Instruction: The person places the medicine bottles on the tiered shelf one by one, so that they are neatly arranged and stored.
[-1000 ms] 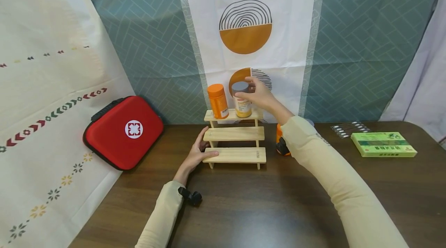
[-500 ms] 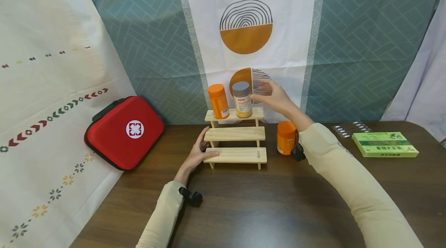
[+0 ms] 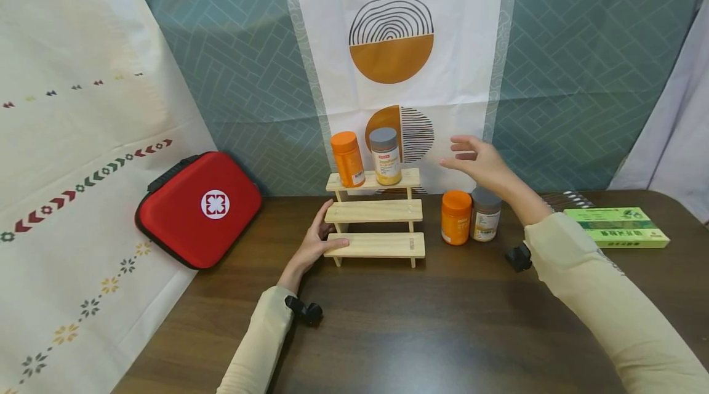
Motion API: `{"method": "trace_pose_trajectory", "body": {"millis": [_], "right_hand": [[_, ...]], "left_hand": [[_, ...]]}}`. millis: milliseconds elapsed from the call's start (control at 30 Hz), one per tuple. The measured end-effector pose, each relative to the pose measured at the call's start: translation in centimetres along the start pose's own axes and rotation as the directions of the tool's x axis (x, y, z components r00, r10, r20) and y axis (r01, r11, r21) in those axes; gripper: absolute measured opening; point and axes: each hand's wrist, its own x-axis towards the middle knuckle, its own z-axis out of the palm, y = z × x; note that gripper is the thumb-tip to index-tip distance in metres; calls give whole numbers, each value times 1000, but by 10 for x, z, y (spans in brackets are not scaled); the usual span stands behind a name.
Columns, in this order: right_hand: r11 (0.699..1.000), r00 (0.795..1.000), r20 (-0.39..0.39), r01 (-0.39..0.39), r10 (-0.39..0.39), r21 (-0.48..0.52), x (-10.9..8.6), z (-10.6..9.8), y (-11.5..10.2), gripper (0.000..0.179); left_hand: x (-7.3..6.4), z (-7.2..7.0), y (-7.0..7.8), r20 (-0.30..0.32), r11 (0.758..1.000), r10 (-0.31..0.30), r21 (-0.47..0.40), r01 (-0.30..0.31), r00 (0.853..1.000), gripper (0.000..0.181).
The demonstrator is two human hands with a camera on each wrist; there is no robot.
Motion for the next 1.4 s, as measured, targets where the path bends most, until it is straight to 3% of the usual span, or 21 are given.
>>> {"method": "trace_pose_trajectory", "body": {"millis": [267, 700, 1100, 1400], "right_hand": [[999, 999, -15, -38, 38, -34, -19, -15, 29, 79], [993, 995, 25, -100, 102, -62, -33, -21, 66, 80], [993, 986, 123, -110, 114, -34, -42, -16, 86, 79], [994, 984, 143, -107, 109, -17, -42, -10, 91, 84]], "left_hand": [[0, 0, -1, 10, 1000, -5, -1, 5, 1000, 99], [1, 1, -1, 14, 1000, 8, -2, -8, 1000, 101], [2, -1, -2, 11, 1000, 0, 5, 0, 1000, 100], [2, -1, -3, 16, 1000, 13, 1, -13, 1000, 100]]}}
